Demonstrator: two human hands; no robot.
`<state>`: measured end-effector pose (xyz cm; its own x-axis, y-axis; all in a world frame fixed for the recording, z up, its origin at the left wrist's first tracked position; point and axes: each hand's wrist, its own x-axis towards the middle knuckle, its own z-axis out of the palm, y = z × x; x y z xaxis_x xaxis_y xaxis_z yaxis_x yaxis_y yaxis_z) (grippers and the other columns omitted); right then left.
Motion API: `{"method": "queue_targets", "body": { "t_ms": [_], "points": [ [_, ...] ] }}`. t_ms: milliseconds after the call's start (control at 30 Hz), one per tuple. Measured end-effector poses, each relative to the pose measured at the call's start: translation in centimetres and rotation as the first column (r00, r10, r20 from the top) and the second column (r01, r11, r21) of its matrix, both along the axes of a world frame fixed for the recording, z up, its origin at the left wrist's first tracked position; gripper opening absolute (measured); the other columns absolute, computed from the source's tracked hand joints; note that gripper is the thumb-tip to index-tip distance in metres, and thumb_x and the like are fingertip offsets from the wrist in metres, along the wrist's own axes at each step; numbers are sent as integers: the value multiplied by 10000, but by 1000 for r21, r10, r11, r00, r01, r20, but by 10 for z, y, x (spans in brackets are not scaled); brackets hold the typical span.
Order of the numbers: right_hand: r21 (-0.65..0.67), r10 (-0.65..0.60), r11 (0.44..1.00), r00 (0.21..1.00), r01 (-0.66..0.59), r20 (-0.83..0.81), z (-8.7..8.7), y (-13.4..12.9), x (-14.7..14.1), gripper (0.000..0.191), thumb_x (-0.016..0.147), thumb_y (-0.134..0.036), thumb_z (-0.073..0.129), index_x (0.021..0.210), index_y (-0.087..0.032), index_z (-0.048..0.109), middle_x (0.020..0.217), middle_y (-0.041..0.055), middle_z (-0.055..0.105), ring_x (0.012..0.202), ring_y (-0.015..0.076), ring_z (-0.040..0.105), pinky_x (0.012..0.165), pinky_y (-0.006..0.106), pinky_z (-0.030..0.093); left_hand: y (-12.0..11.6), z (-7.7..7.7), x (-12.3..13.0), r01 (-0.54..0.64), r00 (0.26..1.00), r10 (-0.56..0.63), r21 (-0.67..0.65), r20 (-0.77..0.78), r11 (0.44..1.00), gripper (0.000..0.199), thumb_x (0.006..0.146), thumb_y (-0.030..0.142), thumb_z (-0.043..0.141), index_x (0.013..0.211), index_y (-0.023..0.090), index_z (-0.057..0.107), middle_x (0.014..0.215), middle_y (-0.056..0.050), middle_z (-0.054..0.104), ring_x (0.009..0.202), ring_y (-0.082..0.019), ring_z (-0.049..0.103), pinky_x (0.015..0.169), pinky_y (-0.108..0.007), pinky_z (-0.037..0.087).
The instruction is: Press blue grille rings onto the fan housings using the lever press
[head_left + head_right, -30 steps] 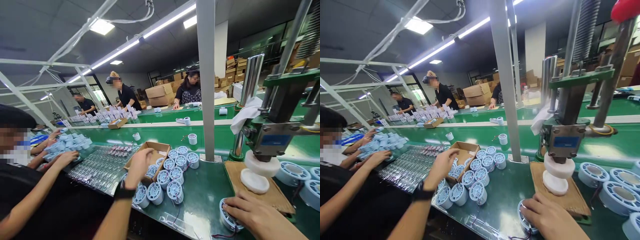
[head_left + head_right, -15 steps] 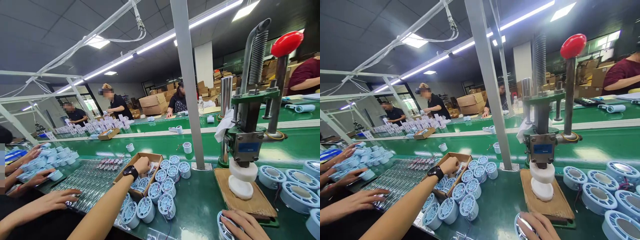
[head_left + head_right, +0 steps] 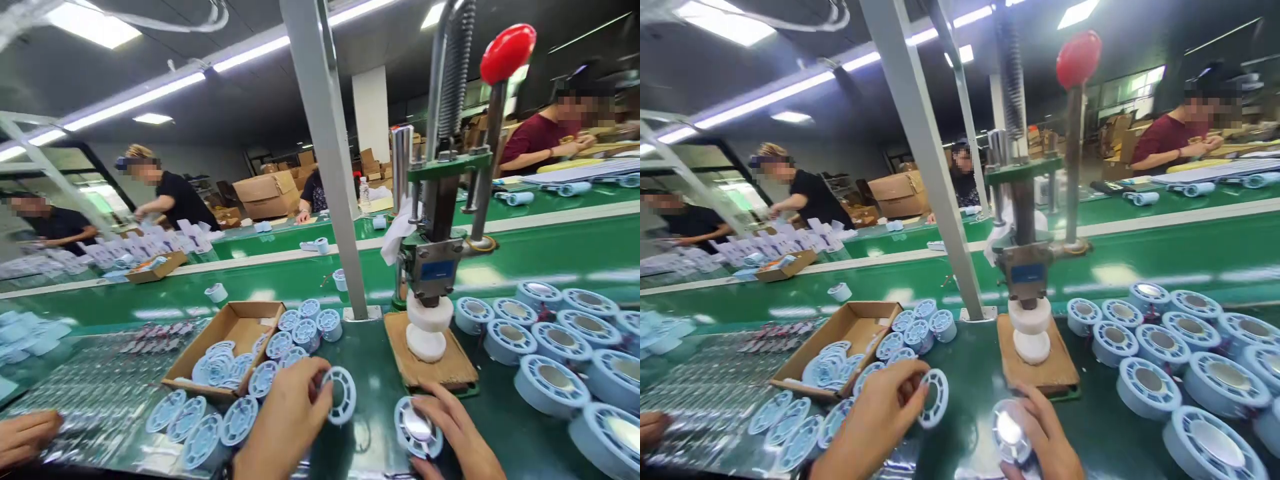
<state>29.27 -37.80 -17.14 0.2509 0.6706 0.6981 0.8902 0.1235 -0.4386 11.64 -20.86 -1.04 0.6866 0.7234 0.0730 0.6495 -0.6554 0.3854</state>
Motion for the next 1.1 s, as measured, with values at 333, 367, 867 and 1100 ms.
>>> {"method": "queue_targets", "body": {
  "t_ms": [333, 367, 867, 1100],
  "points": [
    [21, -14, 1000, 979, 18, -201, 8, 7, -15, 671, 751, -126, 549, 1402, -148, 388, 1313, 97, 593, 1176, 203, 617, 996, 269, 522, -54, -36, 67, 186, 976, -194, -85, -95, 979, 286, 927, 312, 443, 1024, 266, 708, 930, -81, 679, 835, -265, 662, 721, -348, 477],
    [18, 5, 1000, 983, -1, -186, 9, 7, -13, 684, 751, -117, 552, 1412, -149, 380, 1321, 97, 587, 1191, 203, 608, 1005, 266, 516, -53, -39, 66, 177, 978, -185, -94, -93, 980, 316, 934, 354, 433, 1073, 275, 706, 949, -89, 677, 851, -276, 667, 723, -357, 491],
    [-54, -37, 998, 956, 22, -292, 7, 4, -17, 727, 854, -161, 440, 1540, -169, 197, 1353, 94, 556, 1204, 187, 595, 975, 245, 522, -74, -115, 44, 222, 904, -89, -282, 417, 933, 629, 810, 347, 639, 1413, 257, 487, 1410, -100, 555, 1292, -310, 521, 1084, -431, 433],
    [-69, 14, 997, 980, -28, -199, 2, 2, -13, 740, 818, -138, 471, 1522, -196, 251, 1416, 80, 502, 1276, 191, 534, 1035, 270, 488, -80, -131, 40, 259, 895, -114, -294, 431, 920, 630, 883, 375, 557, 1482, 286, 383, 1499, -76, 467, 1367, -289, 448, 1145, -444, 349]
  ]
}}
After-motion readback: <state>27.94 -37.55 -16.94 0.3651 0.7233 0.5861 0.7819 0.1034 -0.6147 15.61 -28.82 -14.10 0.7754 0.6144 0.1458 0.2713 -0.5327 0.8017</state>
